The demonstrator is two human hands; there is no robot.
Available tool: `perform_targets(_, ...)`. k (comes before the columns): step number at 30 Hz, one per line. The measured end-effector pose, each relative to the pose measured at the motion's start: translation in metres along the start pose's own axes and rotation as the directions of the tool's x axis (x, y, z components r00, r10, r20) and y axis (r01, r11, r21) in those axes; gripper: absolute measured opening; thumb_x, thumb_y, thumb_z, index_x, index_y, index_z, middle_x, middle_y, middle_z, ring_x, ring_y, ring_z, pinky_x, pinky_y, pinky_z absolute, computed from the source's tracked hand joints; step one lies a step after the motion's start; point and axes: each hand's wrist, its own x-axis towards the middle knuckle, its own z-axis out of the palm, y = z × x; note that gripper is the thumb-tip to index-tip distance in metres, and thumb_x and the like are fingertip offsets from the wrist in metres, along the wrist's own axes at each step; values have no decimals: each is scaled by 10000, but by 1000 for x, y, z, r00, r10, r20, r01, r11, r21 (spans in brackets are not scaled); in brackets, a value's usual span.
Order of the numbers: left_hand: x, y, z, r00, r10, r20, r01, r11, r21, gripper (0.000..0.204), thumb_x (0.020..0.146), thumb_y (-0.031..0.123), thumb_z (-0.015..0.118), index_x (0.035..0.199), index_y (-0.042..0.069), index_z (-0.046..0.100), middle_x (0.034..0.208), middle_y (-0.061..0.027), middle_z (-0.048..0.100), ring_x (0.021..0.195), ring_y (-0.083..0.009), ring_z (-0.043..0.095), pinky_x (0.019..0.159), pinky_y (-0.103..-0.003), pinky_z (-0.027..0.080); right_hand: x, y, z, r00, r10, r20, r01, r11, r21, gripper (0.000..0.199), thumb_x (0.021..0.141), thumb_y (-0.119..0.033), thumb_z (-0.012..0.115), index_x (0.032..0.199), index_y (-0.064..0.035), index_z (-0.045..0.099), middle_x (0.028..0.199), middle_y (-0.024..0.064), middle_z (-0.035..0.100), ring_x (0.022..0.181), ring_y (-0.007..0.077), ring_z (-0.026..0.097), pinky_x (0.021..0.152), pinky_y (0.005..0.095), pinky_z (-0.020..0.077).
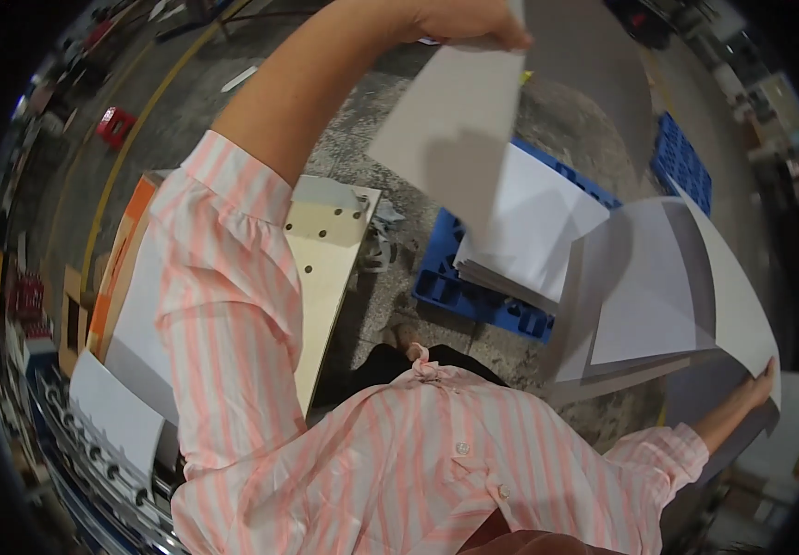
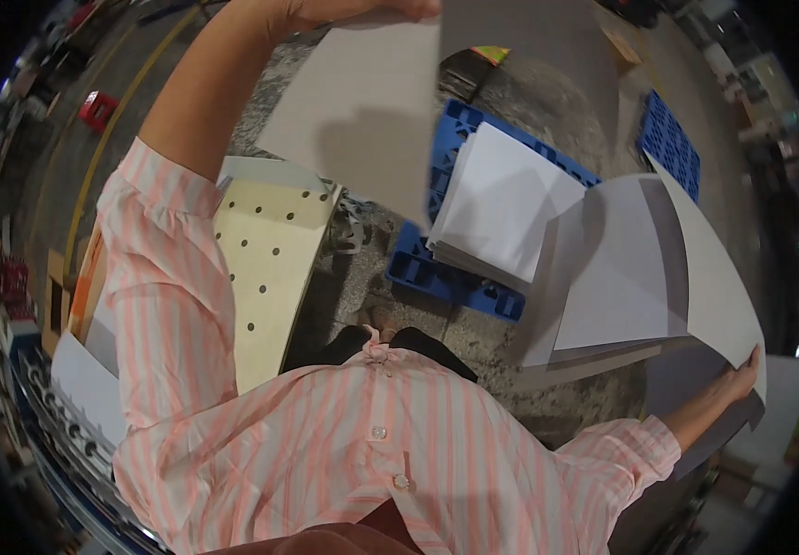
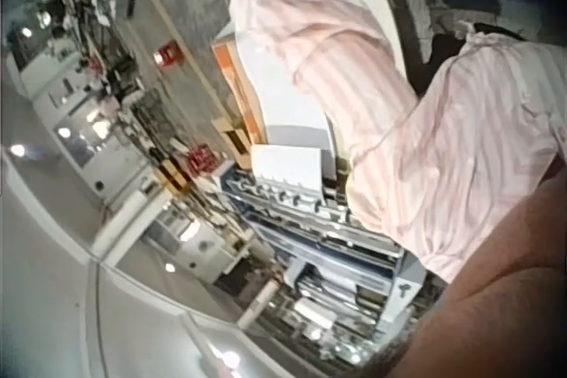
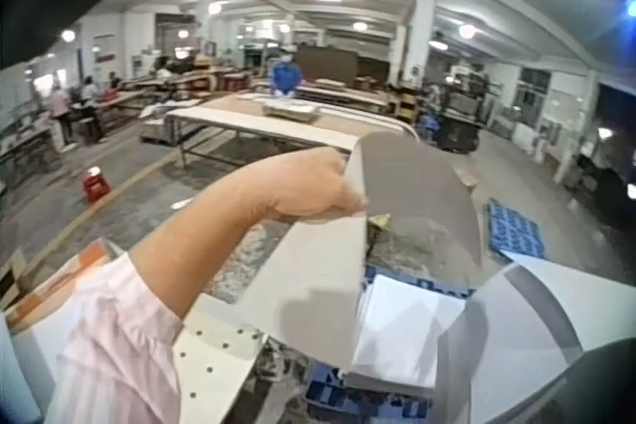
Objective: The recorder is sorting and arranging large white paper sheets from a machine output onto a blue pallet in an industrial setting.
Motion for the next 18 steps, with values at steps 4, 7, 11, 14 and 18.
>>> perform_targets(4, 21, 22, 23, 857, 49, 513, -49, 999, -13, 305, 686, 231, 576, 747, -67, 596, 735, -213, 598, 644, -317, 566, 612, -344, 454, -23, -36, -54, 1000, 26, 5, -26, 999, -37, 298, 753, -137, 627, 958, 68, 558, 978, 132, 585, 866, 226, 574, 755, 315, 471)
perform_targets(7, 39, 19, 65, 754, -41, 656, 8, 999, 53, 251, 705, 183, 570, 815, -41, 597, 794, -176, 590, 637, -277, 580, 564, -365, 475, -48, -64, -81, 997, 76, -15, -78, 992, -104, 367, 800, -213, 573, 1049, 53, 529, 1083, 112, 553, 945, 219, 542, 814, 309, 418)
perform_targets(11, 61, 12, 140, 587, 204, 783, -334, 942, 5, 246, 706, 122, 558, 901, -23, 597, 810, -125, 575, 666, -268, 587, 531, -413, 495, -75, -89, -97, 988, 143, -58, -151, 971, -183, 378, 831, -245, 520, 1080, 39, 511, 1095, 121, 544, 975, 227, 527, 828, 320, 411)
perform_targets(14, 68, 51, 155, 707, 34, 706, -56, 998, 7, 155, 750, 119, 508, 693, 7, 599, 692, -135, 591, 510, -242, 562, 401, -375, 458, -18, -88, -162, 992, 124, -30, -128, 967, -220, 379, 831, -226, 520, 1091, 50, 497, 1107, 125, 534, 964, 236, 532, 822, 335, 410)
perform_targets(18, 141, 64, 197, 623, 11, 782, 38, 998, -44, 233, 698, 124, 568, 897, 7, 595, 824, -127, 578, 672, -275, 584, 549, -419, 493, 15, -75, -195, 993, 26, -118, -54, 971, -232, 345, 803, -193, 564, 1022, 73, 540, 1032, 146, 568, 912, 239, 554, 792, 342, 428)
